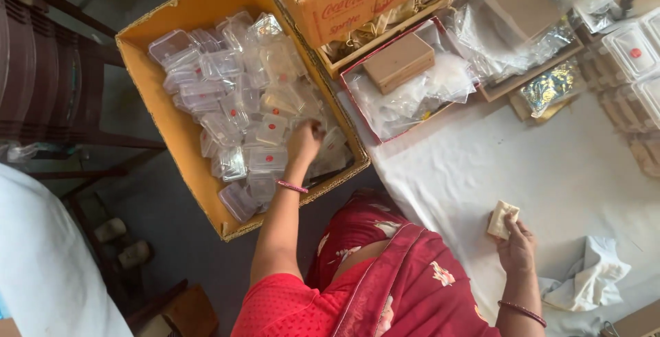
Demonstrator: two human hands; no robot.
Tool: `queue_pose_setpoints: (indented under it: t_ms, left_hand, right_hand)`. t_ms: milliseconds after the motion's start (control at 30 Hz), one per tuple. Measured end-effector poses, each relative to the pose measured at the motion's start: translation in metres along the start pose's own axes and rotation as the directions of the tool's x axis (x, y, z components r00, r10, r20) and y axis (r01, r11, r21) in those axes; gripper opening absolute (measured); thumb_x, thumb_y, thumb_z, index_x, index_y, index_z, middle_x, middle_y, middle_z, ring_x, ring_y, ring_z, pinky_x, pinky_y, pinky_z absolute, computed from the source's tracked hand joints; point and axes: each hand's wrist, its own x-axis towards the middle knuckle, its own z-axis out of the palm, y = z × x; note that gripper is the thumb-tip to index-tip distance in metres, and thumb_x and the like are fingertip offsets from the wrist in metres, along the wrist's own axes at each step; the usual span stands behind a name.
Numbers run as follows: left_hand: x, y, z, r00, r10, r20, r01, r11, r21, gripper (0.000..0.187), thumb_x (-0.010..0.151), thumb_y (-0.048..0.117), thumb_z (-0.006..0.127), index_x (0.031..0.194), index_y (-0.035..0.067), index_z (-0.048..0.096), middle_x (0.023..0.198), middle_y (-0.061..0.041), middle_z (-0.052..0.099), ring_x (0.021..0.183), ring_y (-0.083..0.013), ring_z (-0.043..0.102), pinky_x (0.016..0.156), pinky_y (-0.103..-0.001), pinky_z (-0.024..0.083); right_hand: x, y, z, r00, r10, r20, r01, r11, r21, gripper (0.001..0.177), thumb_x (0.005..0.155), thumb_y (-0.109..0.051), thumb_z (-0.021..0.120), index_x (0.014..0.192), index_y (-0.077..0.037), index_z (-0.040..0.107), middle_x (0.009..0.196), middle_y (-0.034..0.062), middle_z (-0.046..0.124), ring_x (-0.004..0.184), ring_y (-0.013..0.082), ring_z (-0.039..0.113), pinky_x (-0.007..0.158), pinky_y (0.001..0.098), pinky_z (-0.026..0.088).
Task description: The person picks up jewelry items, wipes them with a white cloth, and places them into small plastic containers or cloth pouches. They then seal the containers and arrange them on the table.
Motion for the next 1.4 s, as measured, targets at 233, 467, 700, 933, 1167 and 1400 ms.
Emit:
queue_pose_setpoints:
  t_ms: [233,467,700,933,1167,1400]
  left_hand:
    - [-0.021,-0.008,0.049,0.963,0.043,0.267,-0.116,0.957,0.266,0.04,0.079,0.037,0.084,0.107,0.011,0.072,0.122,-0.017,0.064,0.116,-0.0374,0.062,0.097,-0.046,0.051]
    - [-0.016,0.018,0.028,0.917,-0.115,0.381,-0.006,0.953,0.303,0.052,0.088,0.017,0.069,0.136,0.019,0.05,0.128,-0.02,0.064,0.113,-0.0408,0.065,0.093,-0.052,0.054]
    - [-0.015,0.086,-0.089,0.837,0.054,-0.545,-0.147,0.981,-0.129,0.078,0.091,0.011,0.056,0.165,0.013,0.03,0.154,-0.021,0.04,0.134,-0.0388,0.057,0.107,-0.047,0.054]
    - [-0.047,0.209,-0.039,0.766,0.5,-0.404,-0.637,0.675,-0.372,0.035,0.103,0.021,0.065,0.137,0.014,0.067,0.159,-0.014,0.045,0.148,-0.0305,0.044,0.125,-0.044,0.039]
    - [-0.1,0.288,0.127,0.489,0.768,0.413,-0.523,0.638,-0.565,0.07,0.073,0.042,0.09,0.132,0.016,0.063,0.149,-0.019,0.045,0.129,-0.0366,0.057,0.107,-0.043,0.053]
    - [-0.098,0.285,0.247,0.3,0.8,0.52,-0.562,0.589,-0.581,0.072,0.069,0.036,0.094,0.131,0.013,0.067,0.141,-0.02,0.05,0.126,-0.0369,0.058,0.105,-0.043,0.052]
  right_hand:
    - [-0.005,0.007,0.0,0.999,-0.041,-0.034,0.042,0.999,0.014,0.034,0.108,-0.02,0.064,0.131,0.003,0.059,0.118,0.0124,0.069,0.105,0.0241,0.07,0.088,0.038,0.059]
    - [-0.006,0.012,-0.004,0.996,-0.06,-0.07,0.066,0.994,0.084,0.034,0.107,-0.021,0.064,0.132,0.001,0.059,0.119,0.0127,0.069,0.107,0.0231,0.07,0.092,0.036,0.058]
    - [-0.005,0.009,-0.009,1.0,-0.026,0.003,0.025,0.996,0.086,0.044,0.101,-0.008,0.058,0.144,-0.008,0.046,0.127,0.0131,0.064,0.109,0.0289,0.068,0.088,0.0488,0.058]
    - [-0.022,-0.003,0.01,0.999,-0.051,-0.001,0.051,0.995,0.083,0.036,0.097,-0.004,0.054,0.13,-0.014,0.045,0.121,0.0197,0.064,0.107,0.0359,0.07,0.089,0.0514,0.061]
    - [-0.018,0.001,-0.017,0.838,-0.491,-0.238,0.418,0.858,-0.297,0.022,0.097,0.006,0.056,0.106,-0.006,0.071,0.114,0.0089,0.066,0.101,0.0204,0.063,0.085,0.0358,0.053]
    - [-0.059,-0.034,0.011,0.622,-0.782,-0.036,0.348,0.317,-0.882,0.012,0.091,0.003,0.066,0.097,-0.003,0.074,0.117,0.0171,0.066,0.106,0.0333,0.066,0.089,0.0422,0.052]
